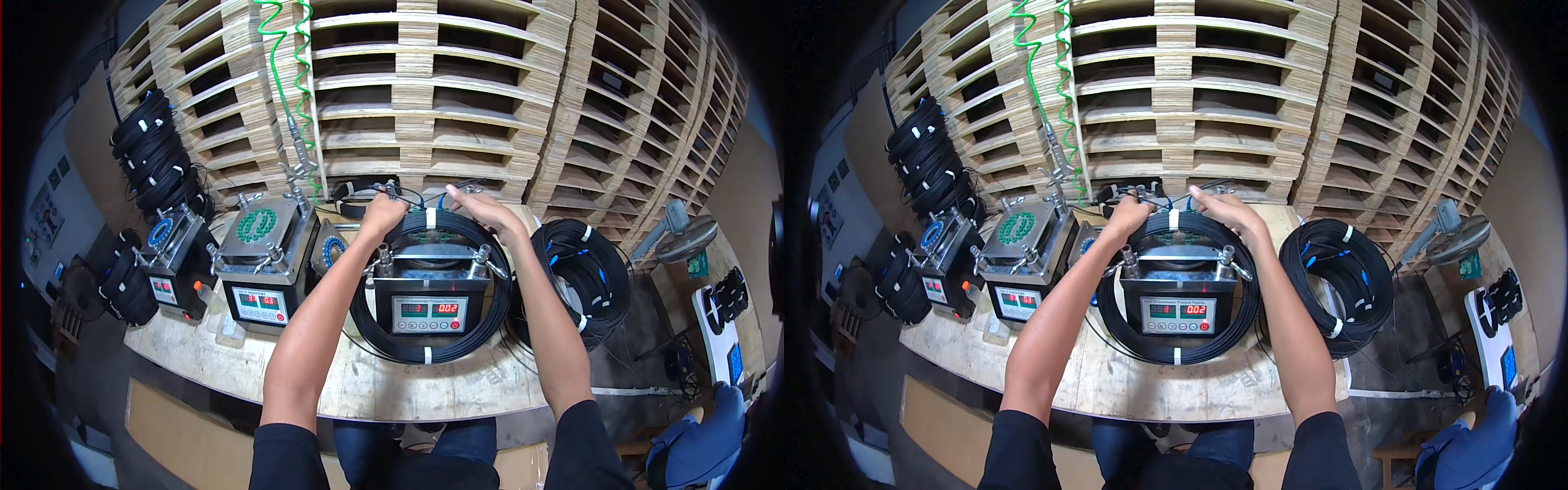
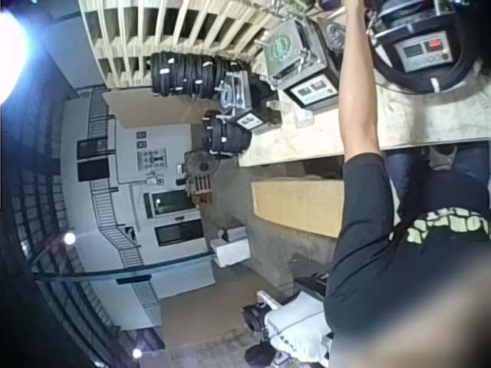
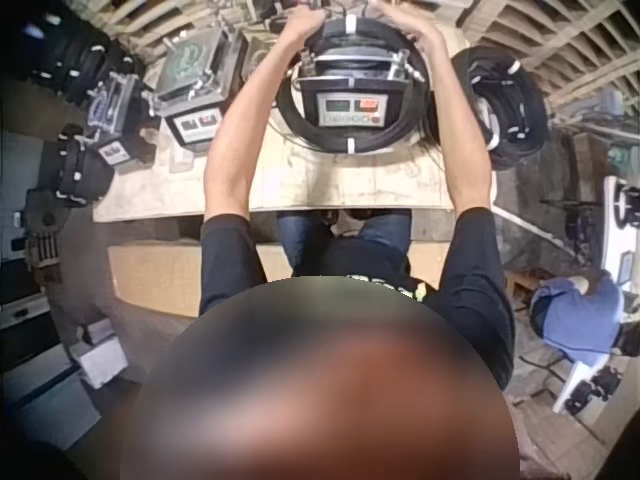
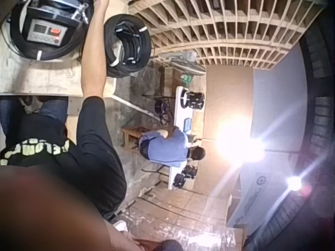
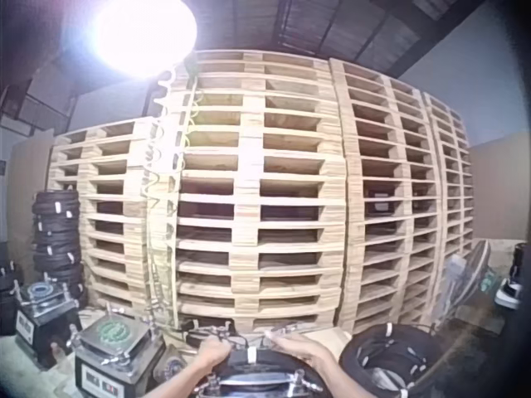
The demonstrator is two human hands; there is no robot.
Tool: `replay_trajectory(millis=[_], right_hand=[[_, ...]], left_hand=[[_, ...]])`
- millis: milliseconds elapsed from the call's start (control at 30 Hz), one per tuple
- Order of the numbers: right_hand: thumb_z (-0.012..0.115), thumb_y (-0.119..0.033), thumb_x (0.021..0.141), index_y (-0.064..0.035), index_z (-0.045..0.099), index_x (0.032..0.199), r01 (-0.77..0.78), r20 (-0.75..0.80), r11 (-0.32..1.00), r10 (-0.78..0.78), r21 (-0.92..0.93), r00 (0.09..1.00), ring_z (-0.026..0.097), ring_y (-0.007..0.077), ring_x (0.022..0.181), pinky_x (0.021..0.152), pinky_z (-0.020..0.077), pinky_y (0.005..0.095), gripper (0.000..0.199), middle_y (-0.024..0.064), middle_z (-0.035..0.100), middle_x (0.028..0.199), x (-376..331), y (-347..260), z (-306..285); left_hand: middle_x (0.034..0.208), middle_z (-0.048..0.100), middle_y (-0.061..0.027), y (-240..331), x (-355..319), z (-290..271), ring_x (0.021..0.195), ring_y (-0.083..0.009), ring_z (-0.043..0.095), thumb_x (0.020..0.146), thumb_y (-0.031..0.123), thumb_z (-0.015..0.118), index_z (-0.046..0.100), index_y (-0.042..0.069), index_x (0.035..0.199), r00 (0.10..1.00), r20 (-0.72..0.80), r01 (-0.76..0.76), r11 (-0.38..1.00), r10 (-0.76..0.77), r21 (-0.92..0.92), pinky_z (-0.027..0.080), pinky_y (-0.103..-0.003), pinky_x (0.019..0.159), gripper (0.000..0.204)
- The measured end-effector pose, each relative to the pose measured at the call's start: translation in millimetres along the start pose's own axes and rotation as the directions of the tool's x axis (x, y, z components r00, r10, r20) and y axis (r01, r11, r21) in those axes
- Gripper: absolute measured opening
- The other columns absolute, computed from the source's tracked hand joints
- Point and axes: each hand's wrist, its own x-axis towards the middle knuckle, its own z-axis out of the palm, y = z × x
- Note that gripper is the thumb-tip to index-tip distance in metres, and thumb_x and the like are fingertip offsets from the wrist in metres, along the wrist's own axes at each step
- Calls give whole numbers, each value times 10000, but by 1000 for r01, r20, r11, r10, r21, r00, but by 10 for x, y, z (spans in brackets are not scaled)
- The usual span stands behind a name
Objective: Processing or testing fiber optic cable coils using a benchtop machine.
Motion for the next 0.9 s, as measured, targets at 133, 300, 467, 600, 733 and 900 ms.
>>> replay_trajectory(millis=[133, 300, 467, 600, 733, 900], right_hand=[[547, -864, 782, 190, 687, 1024, 14, -111, 1000, -15, -8, 994, 700, 377, 990, 873, 552, 448, 1091, 323, 699, 1039, 450, 179, 209], [642, -766, 768, 173, 696, 1015, 36, -147, 994, -21, 99, 989, 720, 367, 962, 838, 561, 424, 973, 328, 701, 1026, 457, 169, 350], [643, -312, 876, 23, 725, 892, 159, -210, 987, -152, 15, 966, 612, 141, 743, 686, 498, 326, 345, 61, 707, 823, 859, 627, 272], [694, -313, 837, 42, 697, 904, 167, -279, 983, -180, -71, 943, 662, 207, 817, 765, 519, 347, 361, 130, 722, 867, 613, 479, 280], [707, -310, 827, 43, 666, 971, 113, -290, 992, -125, -58, 949, 668, 240, 910, 816, 519, 357, 384, 175, 711, 945, 419, 399, 239], [700, -296, 840, 21, 634, 991, 155, -313, 987, -133, 45, 940, 650, 232, 923, 851, 510, 348, 357, 162, 692, 972, 506, 471, 256]], left_hand=[[1158, 696, -283, 71, -66, 6, 1130, -394, 667, 800, 368, 735, 658, -54, 1202, 999, 0, -46, 999, 46, -13, 498, -418, 981, 588], [1157, 692, -289, -53, -55, -49, 1137, -391, 665, 796, 361, 743, 670, -62, 1175, 998, -39, -58, 997, 57, -45, 499, -412, 984, 572], [1169, 663, -331, -11, 44, 73, 1159, -466, 620, 860, 328, 615, 658, -89, 1157, 983, -70, -159, 981, 167, 114, 478, -464, 1015, 514], [1205, 637, -340, -79, -53, -11, 1181, -501, 585, 912, 294, 487, 657, -44, 1177, 983, -129, -104, 979, 128, 177, 456, -524, 1031, 462], [1212, 640, -329, -11, -111, -41, 1180, -513, 580, 930, 306, 468, 656, -3, 1206, 988, -116, -77, 968, 107, 239, 444, -553, 1035, 455], [1214, 635, -337, -34, -104, -57, 1180, -522, 574, 923, 313, 480, 645, -34, 1204, 986, -117, -95, 978, 118, 188, 441, -545, 1037, 476]])
